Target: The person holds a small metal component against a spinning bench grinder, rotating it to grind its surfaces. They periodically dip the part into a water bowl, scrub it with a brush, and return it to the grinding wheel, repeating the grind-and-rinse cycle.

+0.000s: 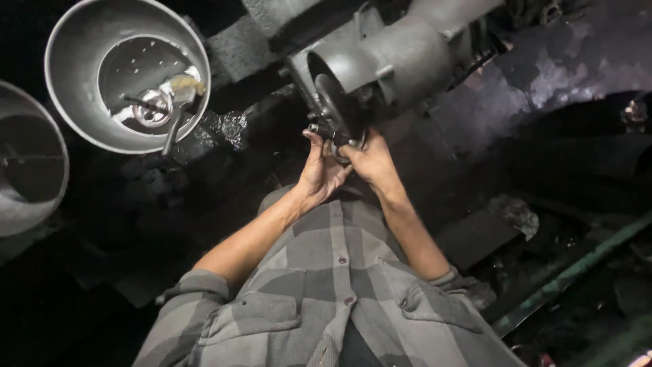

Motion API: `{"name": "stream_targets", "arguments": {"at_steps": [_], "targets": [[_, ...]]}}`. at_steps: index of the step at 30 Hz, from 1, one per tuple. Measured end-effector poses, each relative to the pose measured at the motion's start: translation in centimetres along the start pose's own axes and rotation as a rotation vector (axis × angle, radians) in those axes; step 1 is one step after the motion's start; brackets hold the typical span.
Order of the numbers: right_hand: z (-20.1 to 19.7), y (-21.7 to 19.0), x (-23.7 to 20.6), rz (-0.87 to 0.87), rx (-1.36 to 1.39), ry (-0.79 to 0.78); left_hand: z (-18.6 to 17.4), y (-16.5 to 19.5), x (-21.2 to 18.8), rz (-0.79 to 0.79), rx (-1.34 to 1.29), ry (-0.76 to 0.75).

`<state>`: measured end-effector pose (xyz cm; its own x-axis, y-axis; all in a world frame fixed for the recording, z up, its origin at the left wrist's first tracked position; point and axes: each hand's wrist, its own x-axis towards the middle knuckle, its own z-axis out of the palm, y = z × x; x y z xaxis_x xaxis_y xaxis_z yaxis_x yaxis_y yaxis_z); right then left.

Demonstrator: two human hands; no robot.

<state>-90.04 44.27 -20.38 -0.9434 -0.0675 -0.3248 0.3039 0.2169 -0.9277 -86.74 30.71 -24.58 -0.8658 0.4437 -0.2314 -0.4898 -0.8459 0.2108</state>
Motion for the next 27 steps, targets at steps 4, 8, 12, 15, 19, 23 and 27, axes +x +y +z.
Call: {"name": "stream_targets", "arguments": {"at_steps": [4,8,12,15,19,23,27], "targets": [[-1.3,2.4,0.2,0.002,0.057,-0.003,-1.9,-2.0,1.8,-0.087,-0.165,-0.047],[-2.9,3.3,-1.1,0.058,0.022,0.134,-2.1,-3.6,2.6,-0.206,-0.205,0.110],[-3.7,2.2,-4.4,0.022,-0.056,0.193,-1.5,-3.9,1.8,-0.283,-0.063,-0.054],[-3.9,1.2,-7.7,-0.216,-0.224,0.228,-1.2,-2.6,0.9,-0.283,0.038,-0.180],[-3.5,1.1,-9.4,-0.393,-0.155,0.144,-0.8,-0.6,-0.1,-0.260,0.181,-0.250],[-1.7,2.1,-6.5,-0.292,0.073,0.056,-0.3,0.3,-1.3,-0.265,0.147,-0.299],[0.9,2.7,-2.1,-0.171,-0.059,0.117,0.1,1.8,-1.5,-0.110,0.025,-0.147]]}}
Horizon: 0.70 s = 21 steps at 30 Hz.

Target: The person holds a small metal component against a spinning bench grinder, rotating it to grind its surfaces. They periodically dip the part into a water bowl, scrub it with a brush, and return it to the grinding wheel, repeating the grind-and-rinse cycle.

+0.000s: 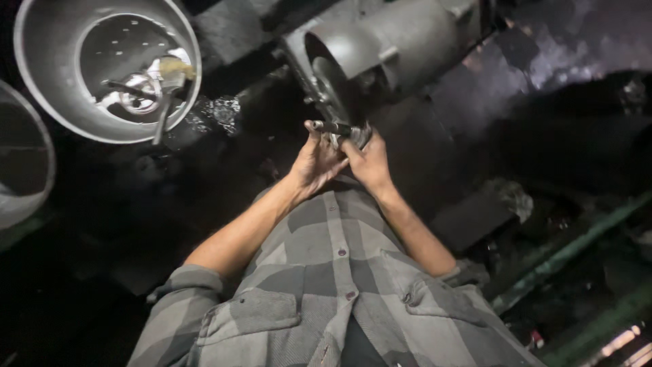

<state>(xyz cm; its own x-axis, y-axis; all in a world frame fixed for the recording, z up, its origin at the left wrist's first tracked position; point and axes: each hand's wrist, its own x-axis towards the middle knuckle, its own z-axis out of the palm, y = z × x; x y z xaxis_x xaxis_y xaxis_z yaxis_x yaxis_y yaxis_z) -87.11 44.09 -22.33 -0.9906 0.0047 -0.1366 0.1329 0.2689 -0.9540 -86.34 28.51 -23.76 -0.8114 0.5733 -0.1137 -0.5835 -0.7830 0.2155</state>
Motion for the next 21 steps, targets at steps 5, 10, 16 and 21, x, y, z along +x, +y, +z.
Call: {"name": "stream_targets", "arguments": {"at_steps": [5,10,16,21], "targets": [[1.0,-0.4,2.8,0.097,0.049,-0.068,0.6,0.9,1.0,0.055,-0.078,0.064],[-0.6,-0.8,3.5,0.129,0.041,-0.077,0.2,-0.7,2.3,0.048,-0.167,0.138],[-2.4,0.6,1.2,0.194,-0.021,0.033,-2.2,-3.6,3.4,-0.072,-0.279,0.162],[-3.8,0.8,-1.2,0.202,-0.147,0.141,-2.4,-4.3,3.5,-0.203,-0.164,0.075]]}}
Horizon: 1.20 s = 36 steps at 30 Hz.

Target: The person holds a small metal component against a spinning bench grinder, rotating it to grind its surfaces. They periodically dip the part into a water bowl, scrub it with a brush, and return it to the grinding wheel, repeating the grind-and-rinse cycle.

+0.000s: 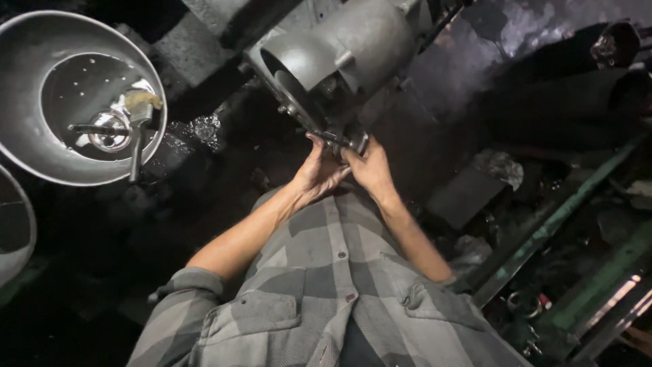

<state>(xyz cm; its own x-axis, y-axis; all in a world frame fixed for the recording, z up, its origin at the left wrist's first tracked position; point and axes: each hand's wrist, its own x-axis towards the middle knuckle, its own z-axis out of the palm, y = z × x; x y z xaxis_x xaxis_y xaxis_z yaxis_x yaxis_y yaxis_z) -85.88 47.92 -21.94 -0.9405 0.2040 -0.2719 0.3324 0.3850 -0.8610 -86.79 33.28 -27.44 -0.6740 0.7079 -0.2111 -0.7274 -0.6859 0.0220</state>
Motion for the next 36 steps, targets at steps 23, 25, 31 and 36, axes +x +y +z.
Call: {"name": "stream_targets", "arguments": {"at_steps": [23,25,31,36], "targets": [[4.5,-4.8,2.6,-0.057,0.213,-0.297,2.5,4.0,-3.9,0.264,0.090,0.104],[4.2,-4.0,2.6,-0.060,0.245,-0.316,1.9,3.3,-3.4,0.244,0.092,0.123],[2.6,-0.4,2.2,-0.043,0.183,-0.207,-0.1,1.7,-1.1,0.154,-0.052,0.039],[0.1,-0.1,-0.3,0.000,0.083,-0.098,1.0,0.4,-0.8,-0.001,0.062,0.013]]}}
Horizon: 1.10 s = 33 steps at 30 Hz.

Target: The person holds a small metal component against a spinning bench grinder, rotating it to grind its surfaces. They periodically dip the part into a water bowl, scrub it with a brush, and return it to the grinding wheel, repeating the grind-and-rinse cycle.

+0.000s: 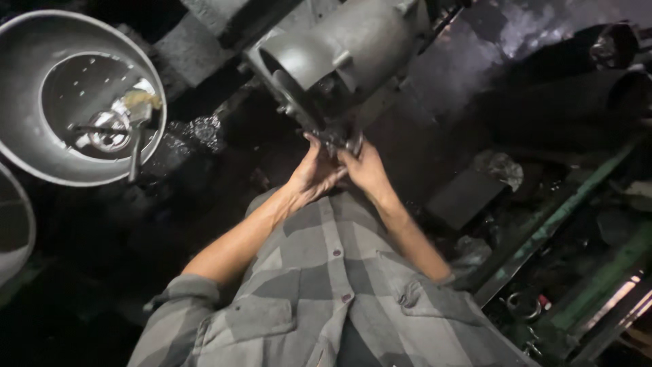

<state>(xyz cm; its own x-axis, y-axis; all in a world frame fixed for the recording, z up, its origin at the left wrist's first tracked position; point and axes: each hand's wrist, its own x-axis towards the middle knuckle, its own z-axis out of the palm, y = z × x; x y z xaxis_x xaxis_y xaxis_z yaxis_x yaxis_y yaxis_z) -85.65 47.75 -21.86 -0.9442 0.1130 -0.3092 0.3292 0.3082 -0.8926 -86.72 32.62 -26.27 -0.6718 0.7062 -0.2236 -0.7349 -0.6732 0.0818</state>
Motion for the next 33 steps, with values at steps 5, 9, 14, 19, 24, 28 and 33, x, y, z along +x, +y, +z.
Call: {"name": "stream_targets", "arguments": {"at_steps": [5,9,14,19,24,28,33], "targets": [[-1.4,-0.7,-5.1,-0.407,0.158,-0.062,2.4,1.3,-1.7,0.018,0.282,-0.186],[-0.9,-0.2,-5.2,-0.355,0.329,-0.096,3.0,2.3,-3.1,0.032,0.295,-0.261],[2.2,-0.2,-0.7,-0.291,0.099,-0.111,2.1,2.9,-4.0,0.178,0.244,-0.107],[4.4,-1.8,2.9,-0.100,0.009,-0.102,2.0,3.9,-3.5,0.258,0.084,0.112],[4.1,-1.6,4.7,-0.237,-0.084,-0.123,2.2,3.1,-2.4,0.313,0.066,0.084],[2.9,0.3,4.9,-0.178,0.006,-0.128,0.9,2.0,-0.9,0.293,-0.041,0.088],[0.4,1.3,2.5,-0.121,-0.064,-0.012,-0.2,-0.4,1.0,0.113,-0.214,0.069]]}}
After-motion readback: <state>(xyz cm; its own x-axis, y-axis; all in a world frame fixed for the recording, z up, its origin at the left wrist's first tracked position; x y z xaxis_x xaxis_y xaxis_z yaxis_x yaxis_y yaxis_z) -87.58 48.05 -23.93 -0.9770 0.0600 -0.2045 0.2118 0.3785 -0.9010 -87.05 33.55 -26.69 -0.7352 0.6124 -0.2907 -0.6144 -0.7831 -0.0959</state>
